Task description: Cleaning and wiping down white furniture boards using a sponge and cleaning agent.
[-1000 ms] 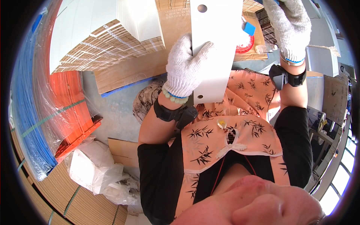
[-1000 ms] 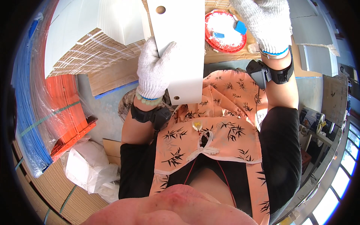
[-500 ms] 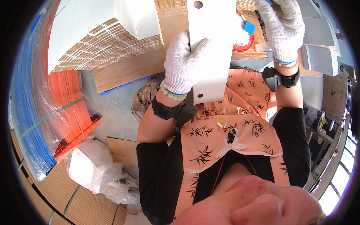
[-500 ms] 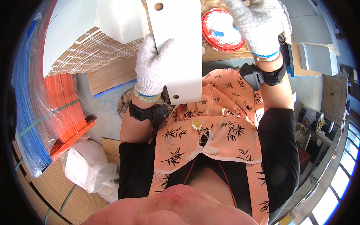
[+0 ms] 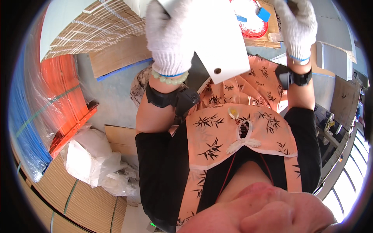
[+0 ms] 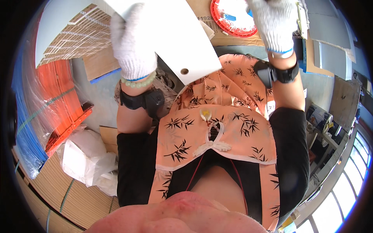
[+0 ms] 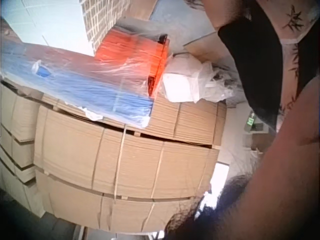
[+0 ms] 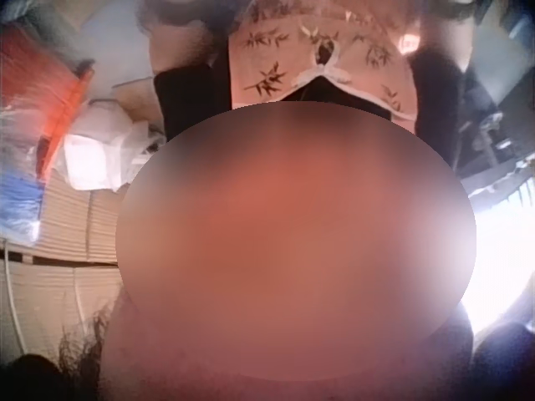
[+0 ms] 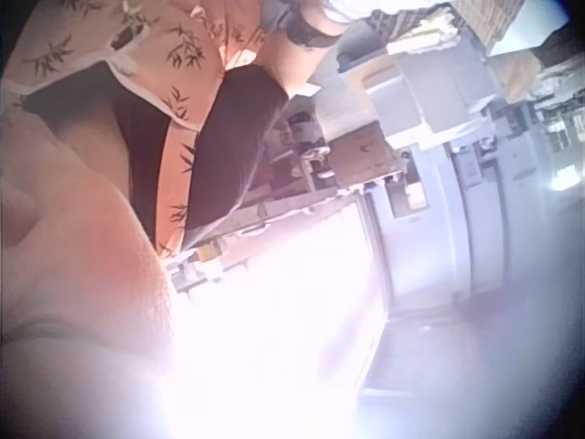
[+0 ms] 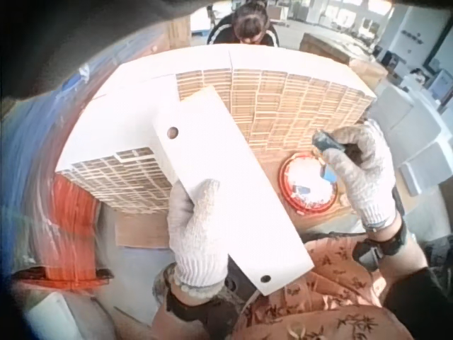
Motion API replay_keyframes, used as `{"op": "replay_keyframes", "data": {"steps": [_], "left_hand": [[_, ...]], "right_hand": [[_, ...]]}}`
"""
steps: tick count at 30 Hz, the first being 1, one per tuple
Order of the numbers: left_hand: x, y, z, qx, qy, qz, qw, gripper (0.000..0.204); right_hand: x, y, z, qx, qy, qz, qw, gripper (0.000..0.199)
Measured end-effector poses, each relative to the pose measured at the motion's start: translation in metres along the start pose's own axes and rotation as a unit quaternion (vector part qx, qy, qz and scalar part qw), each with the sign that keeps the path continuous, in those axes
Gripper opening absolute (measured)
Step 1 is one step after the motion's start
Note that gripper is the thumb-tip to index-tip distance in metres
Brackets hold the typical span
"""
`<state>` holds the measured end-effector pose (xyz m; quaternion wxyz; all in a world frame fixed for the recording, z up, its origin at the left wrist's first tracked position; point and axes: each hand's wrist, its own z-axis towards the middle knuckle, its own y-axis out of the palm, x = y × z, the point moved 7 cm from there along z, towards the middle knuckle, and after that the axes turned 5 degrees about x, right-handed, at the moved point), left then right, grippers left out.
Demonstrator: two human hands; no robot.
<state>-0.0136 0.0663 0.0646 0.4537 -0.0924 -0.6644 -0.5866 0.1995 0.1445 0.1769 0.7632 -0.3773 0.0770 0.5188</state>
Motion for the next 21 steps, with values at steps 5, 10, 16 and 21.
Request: {"op": "replay_keyframes", "data": {"steps": [5, 10, 16, 21], "left_hand": [[0.007, -0.032, 0.013, 0.078, 0.049, -0.061, 0.994, 0.034], [-0.001, -0.037, 0.013, 0.077, 0.015, -0.09, 0.993, 0.031], [-0.005, -0.043, 0.012, 0.08, 0.026, -0.069, 0.994, 0.028], [-0.004, -0.042, 0.011, 0.062, 0.03, -0.08, 0.994, 0.028]], "right_hand": [[0.009, -0.014, -0.061, -0.094, -0.049, 0.047, 0.993, 0.03], [-0.013, -0.03, -0.1, -0.136, -0.083, -0.01, 0.987, 0.04], [-0.026, -0.028, -0.102, -0.149, -0.111, -0.015, 0.982, 0.041], [-0.021, -0.027, -0.105, -0.142, -0.102, -0.012, 0.984, 0.04]]}}
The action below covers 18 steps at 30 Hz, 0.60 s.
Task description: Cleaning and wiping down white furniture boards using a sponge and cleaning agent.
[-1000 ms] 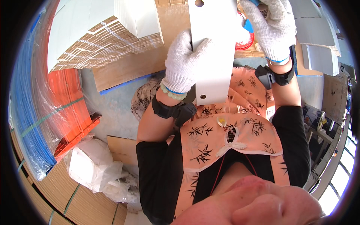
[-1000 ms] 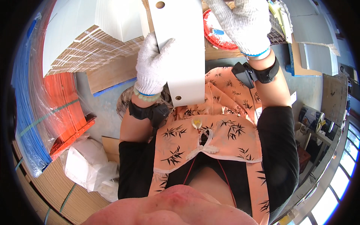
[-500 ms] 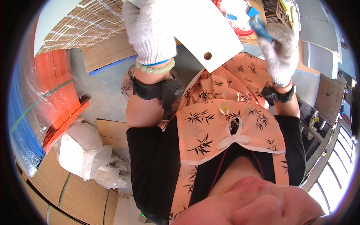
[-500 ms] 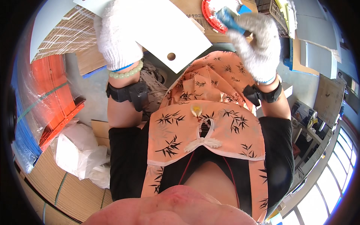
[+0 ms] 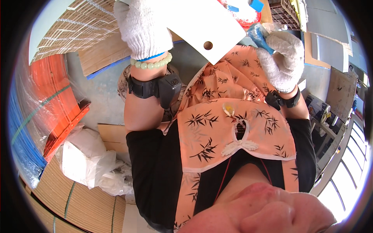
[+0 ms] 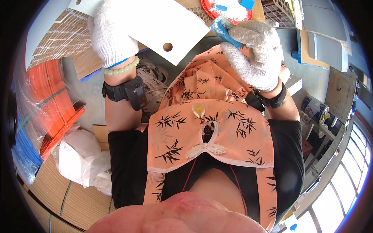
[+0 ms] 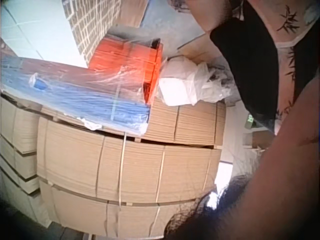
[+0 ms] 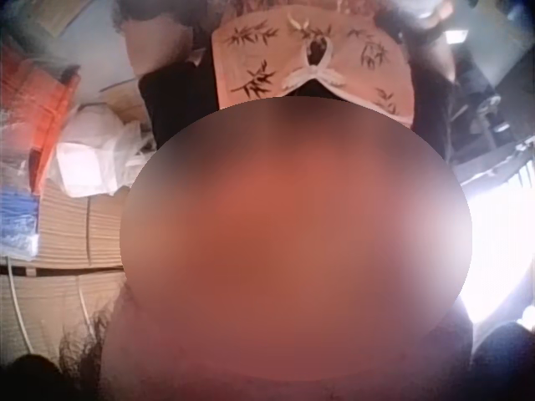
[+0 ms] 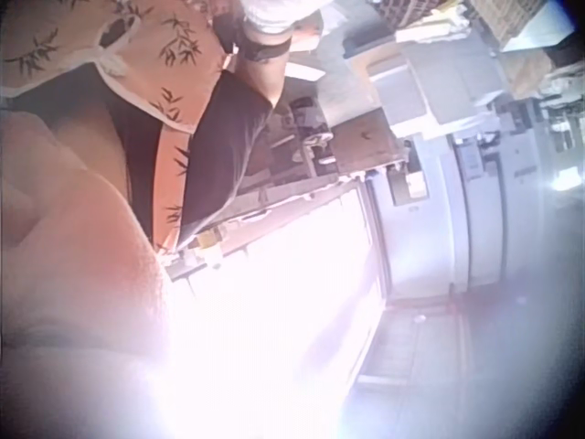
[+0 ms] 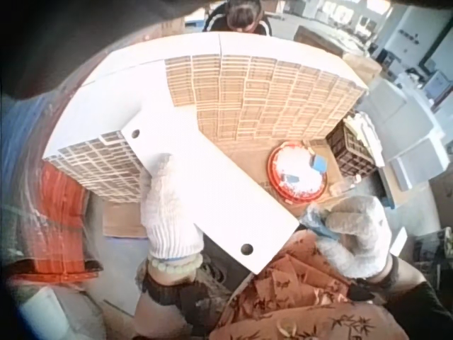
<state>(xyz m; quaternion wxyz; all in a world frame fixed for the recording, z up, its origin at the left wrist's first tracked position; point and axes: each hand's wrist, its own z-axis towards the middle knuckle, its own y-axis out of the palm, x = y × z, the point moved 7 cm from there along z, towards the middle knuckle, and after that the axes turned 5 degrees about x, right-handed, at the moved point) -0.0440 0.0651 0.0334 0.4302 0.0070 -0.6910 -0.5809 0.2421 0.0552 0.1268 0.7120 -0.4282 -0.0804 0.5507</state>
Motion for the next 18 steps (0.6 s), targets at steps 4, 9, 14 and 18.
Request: {"op": "replay_keyframes", "data": {"steps": [4, 9, 14, 18], "left_hand": [[-0.003, -0.006, 0.001, 0.008, -0.003, -0.001, 1.0, 0.029], [-0.005, -0.012, 0.003, -0.002, 0.017, -0.031, 0.999, 0.029], [-0.008, -0.013, 0.004, 0.001, 0.027, -0.049, 0.998, 0.03], [-0.003, -0.026, 0.005, -0.026, 0.059, -0.004, 0.998, 0.033]], "right_hand": [[-0.005, 0.002, 0.002, -0.001, -0.02, -0.021, 1.0, 0.038], [-0.01, 0.004, 0.004, -0.013, -0.041, -0.043, 0.998, 0.036], [-0.012, 0.009, 0.004, -0.03, -0.049, -0.079, 0.995, 0.036], [-0.009, 0.008, 0.002, -0.021, -0.06, -0.075, 0.995, 0.039]]}}
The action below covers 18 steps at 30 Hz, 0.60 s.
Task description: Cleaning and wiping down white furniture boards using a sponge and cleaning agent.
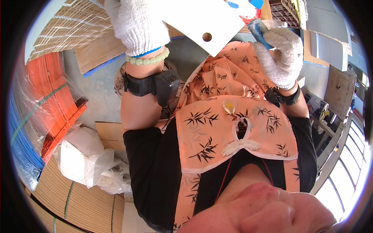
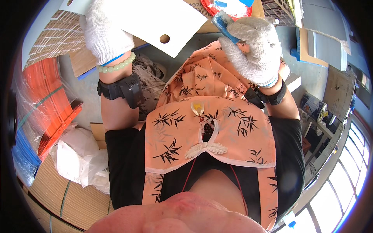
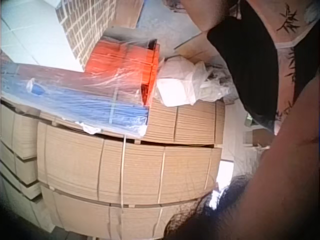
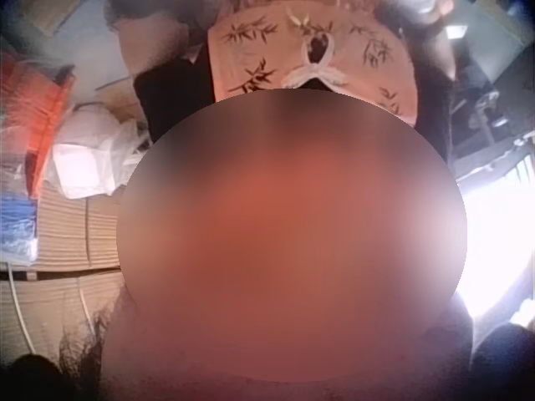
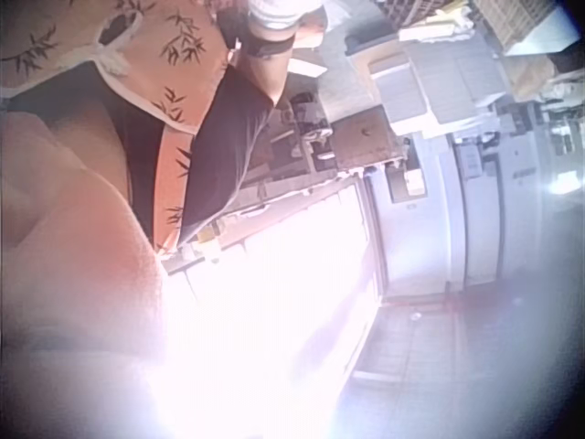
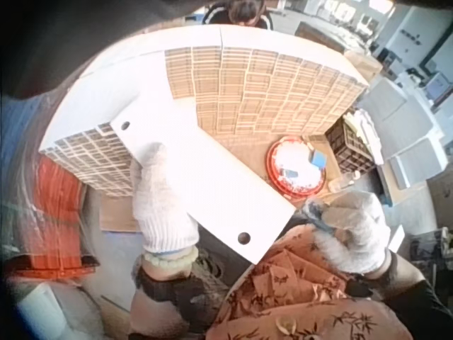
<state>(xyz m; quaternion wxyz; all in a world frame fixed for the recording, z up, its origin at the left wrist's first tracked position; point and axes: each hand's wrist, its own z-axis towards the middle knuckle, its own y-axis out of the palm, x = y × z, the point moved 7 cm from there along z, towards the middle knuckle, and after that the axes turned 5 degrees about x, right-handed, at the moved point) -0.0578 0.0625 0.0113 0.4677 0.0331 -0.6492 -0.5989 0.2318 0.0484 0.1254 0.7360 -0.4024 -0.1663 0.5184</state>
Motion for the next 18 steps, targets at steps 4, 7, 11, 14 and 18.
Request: {"op": "replay_keyframes", "data": {"steps": [4, 7, 11, 14, 18], "left_hand": [[0.0, 0.0, -0.002, 0.009, 0.01, 0.058, 0.998, 0.035], [0.003, -0.003, -0.006, -0.067, 0.069, 0.091, 0.991, 0.037], [-0.003, -0.009, -0.005, -0.083, 0.094, 0.121, 0.985, 0.04], [-0.001, 0.003, -0.01, -0.114, 0.192, 0.357, 0.907, 0.04], [-0.002, 0.0, -0.01, -0.089, 0.109, 0.226, 0.964, 0.041]], "right_hand": [[0.005, -0.003, -0.001, 0.009, 0.04, 0.019, 0.999, 0.04], [0.005, -0.001, 0.0, 0.006, 0.019, 0.023, 1.0, 0.039], [0.009, 0.001, -0.003, 0.011, 0.018, 0.035, 0.999, 0.039], [0.008, 0.0, -0.002, 0.009, 0.014, 0.028, 0.999, 0.038], [0.008, 0.001, 0.0, 0.019, 0.005, 0.04, 0.999, 0.038]]}}
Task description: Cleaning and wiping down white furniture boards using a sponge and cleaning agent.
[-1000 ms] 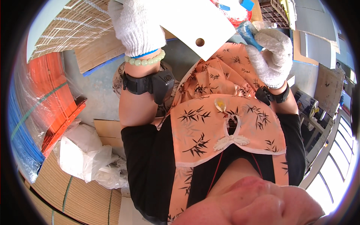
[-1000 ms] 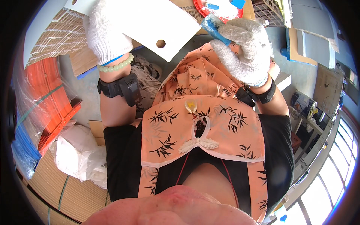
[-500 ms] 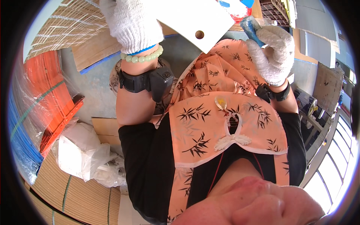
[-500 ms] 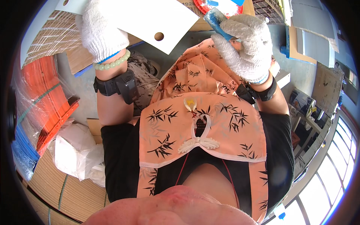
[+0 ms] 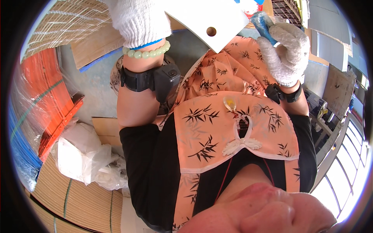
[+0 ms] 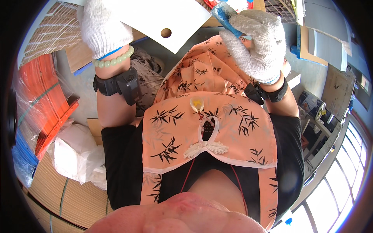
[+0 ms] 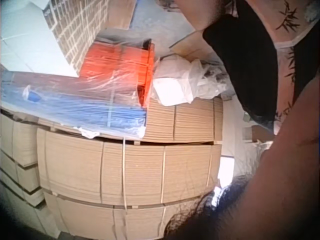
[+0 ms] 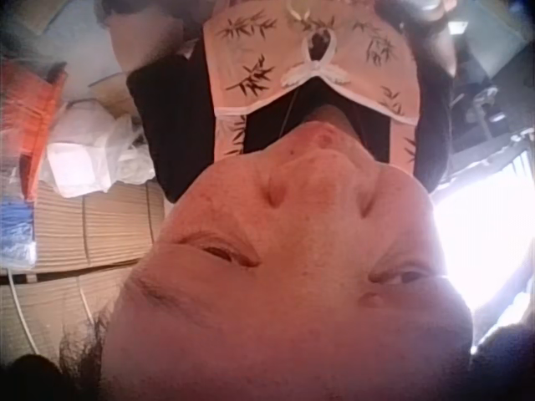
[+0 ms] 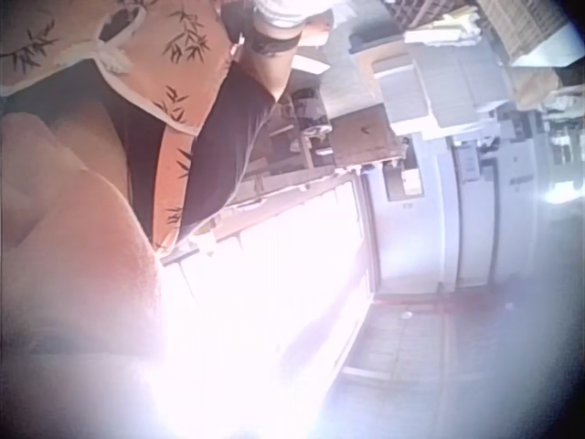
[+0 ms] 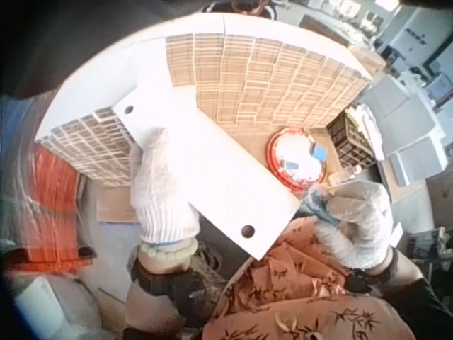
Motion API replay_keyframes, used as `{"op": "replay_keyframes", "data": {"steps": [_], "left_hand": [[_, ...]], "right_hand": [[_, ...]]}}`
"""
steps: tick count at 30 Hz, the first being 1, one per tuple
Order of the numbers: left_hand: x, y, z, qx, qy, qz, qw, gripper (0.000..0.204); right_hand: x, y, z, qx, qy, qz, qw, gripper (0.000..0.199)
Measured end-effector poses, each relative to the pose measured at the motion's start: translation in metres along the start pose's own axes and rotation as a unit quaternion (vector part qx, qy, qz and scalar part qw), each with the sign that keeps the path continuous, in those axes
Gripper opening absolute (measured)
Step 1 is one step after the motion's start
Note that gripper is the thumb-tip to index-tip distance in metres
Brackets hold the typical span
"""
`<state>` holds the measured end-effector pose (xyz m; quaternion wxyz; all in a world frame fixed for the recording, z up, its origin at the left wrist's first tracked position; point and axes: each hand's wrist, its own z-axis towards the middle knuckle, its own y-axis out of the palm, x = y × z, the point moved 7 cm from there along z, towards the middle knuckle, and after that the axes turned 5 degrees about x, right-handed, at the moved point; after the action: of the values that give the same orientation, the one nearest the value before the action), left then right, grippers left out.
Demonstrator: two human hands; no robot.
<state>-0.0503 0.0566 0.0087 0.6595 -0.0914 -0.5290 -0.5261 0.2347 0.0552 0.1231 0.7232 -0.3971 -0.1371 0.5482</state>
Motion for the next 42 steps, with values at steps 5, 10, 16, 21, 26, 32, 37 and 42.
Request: {"op": "replay_keyframes", "data": {"steps": [5, 10, 16, 21, 26, 32, 37, 42], "left_hand": [[-0.014, -0.004, 0.0, 0.026, -0.101, -0.28, 0.954, 0.042], [-0.013, -0.005, 0.005, -0.002, -0.064, -0.245, 0.967, 0.042], [-0.016, -0.006, 0.005, 0.041, -0.079, -0.281, 0.956, 0.042], [-0.003, -0.017, 0.005, 0.039, -0.058, -0.253, 0.965, 0.042], [-0.013, 0.005, 0.007, -0.076, -0.182, -0.548, 0.813, 0.042], [-0.005, 0.019, 0.007, -0.033, -0.235, -0.553, 0.799, 0.041], [-0.007, -0.004, 0.01, -0.03, -0.088, -0.357, 0.929, 0.041], [-0.006, -0.004, 0.004, 0.086, -0.11, -0.249, 0.958, 0.039]], "right_hand": [[0.002, 0.002, -0.003, 0.003, -0.01, 0.009, 1.0, 0.039], [0.0, 0.002, -0.002, -0.018, -0.01, -0.018, 1.0, 0.043], [0.004, 0.002, -0.005, -0.009, -0.021, -0.027, 0.999, 0.042], [0.001, 0.003, -0.003, -0.016, -0.02, -0.013, 1.0, 0.04], [0.0, 0.004, -0.001, -0.038, -0.015, -0.037, 0.999, 0.039], [-0.008, 0.004, 0.001, -0.032, -0.068, -0.078, 0.994, 0.038], [0.002, -0.001, -0.006, -0.023, 0.004, -0.046, 0.999, 0.038], [-0.002, 0.001, -0.003, -0.019, -0.009, -0.033, 0.999, 0.039]]}}
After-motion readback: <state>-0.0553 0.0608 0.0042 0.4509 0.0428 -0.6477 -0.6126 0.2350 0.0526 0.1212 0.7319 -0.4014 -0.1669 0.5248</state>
